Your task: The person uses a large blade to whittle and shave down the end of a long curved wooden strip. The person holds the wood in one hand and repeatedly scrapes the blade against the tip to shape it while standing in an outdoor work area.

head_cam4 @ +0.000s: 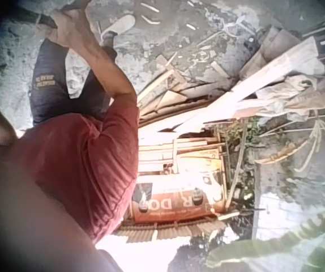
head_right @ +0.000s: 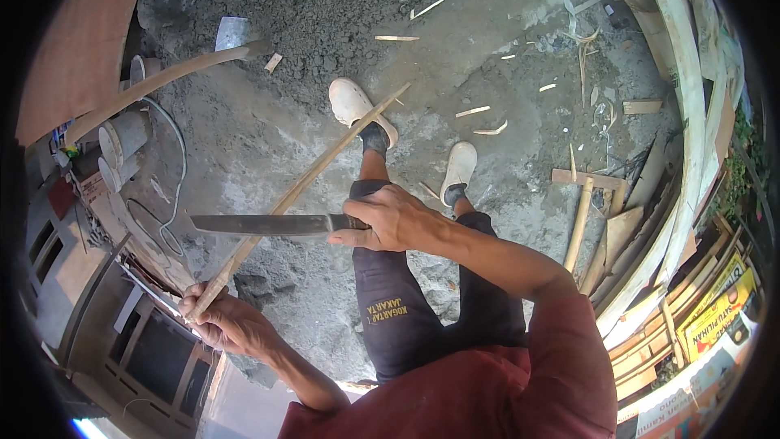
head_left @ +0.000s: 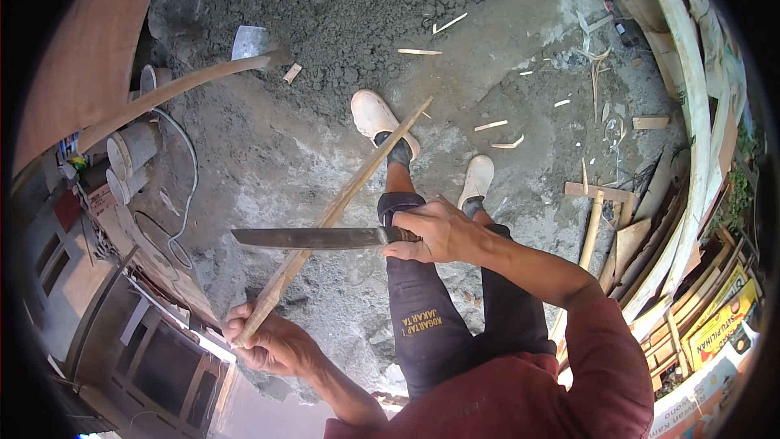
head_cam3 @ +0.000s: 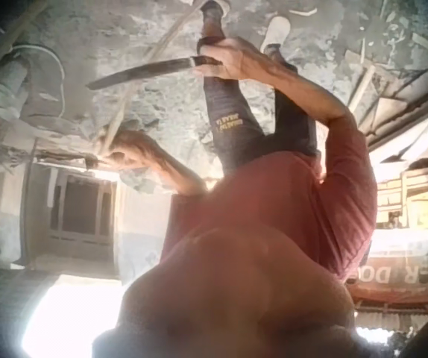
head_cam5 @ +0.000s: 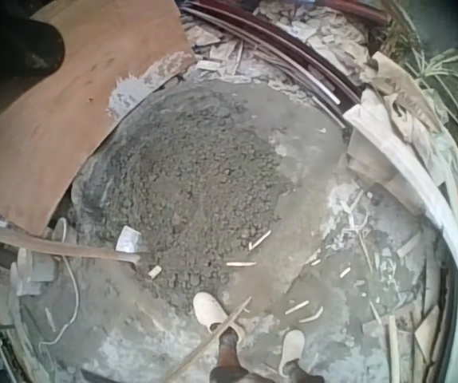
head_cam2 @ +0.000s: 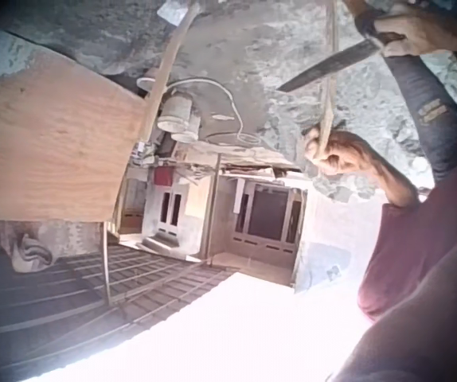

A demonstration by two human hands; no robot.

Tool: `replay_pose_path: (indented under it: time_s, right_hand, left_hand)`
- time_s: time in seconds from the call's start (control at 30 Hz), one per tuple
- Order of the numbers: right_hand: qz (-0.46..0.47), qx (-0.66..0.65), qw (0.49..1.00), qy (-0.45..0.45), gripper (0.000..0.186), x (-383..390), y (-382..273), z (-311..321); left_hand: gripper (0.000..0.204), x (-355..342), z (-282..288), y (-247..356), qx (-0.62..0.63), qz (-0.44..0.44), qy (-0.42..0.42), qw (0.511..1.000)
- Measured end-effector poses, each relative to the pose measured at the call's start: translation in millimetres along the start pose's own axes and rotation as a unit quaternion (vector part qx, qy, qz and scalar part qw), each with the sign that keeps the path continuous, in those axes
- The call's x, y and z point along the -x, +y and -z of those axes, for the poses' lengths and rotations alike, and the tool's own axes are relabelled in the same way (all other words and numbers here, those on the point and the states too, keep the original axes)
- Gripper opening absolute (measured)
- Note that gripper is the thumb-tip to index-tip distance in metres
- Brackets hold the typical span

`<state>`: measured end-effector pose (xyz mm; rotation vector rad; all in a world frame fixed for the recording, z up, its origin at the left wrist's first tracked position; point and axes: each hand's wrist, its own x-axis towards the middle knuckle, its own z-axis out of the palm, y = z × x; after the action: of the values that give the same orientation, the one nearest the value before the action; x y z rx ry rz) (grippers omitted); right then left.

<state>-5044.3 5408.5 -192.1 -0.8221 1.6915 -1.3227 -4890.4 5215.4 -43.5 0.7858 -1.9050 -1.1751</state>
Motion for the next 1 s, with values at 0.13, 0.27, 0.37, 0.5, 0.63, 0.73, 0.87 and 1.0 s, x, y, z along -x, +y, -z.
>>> replay_pose_path:
  time_s: [0.13, 0.27, 0.37, 0.5, 0.63, 0.73, 0.87, 1.0]
  right_hand:
    - [-0.217, 0.008, 0.975, 0.036, 0.058, 13, 91, 7]
    - [-0.148, 0.062, 0.986, 0.037, 0.060, 22, 53, -14]
    - [-0.119, 0.043, 0.991, 0.044, 0.064, 13, 90, -2]
    - [-0.392, 0.049, 0.905, 0.157, 0.070, 19, 225, 23]
    - [-0.259, 0.017, 0.959, 0.111, 0.072, -2, 163, -6]
    - [-0.049, 0.071, 0.994, 0.061, 0.063, 7, 168, -20]
    - [-0.497, 0.172, 0.818, 0.233, 0.069, 71, 349, 35]
    - [-0.369, 0.106, 0.886, 0.259, 0.076, 60, 277, -18]
  left_hand:
    - [0.029, 14, 4, -13, -0.029, -0.020, -0.016, 0.999]
    - [0.035, 2, -1, -8, -0.009, 0.027, 0.044, 0.999]
    - [0.036, 6, -5, 2, -0.005, 0.026, 0.034, 0.999]
    - [0.037, -3, -1, -17, -0.071, 0.004, 0.023, 0.997]
    - [0.036, 4, 0, -2, -0.055, 0.024, 0.062, 0.996]
    - [0.038, -2, 1, -2, -0.019, 0.020, 0.066, 0.997]
    - [0.035, -11, -11, -26, 0.008, 0.059, 0.029, 0.998]
    - [0.030, -22, -4, -13, 0.044, 0.058, 0.083, 0.994]
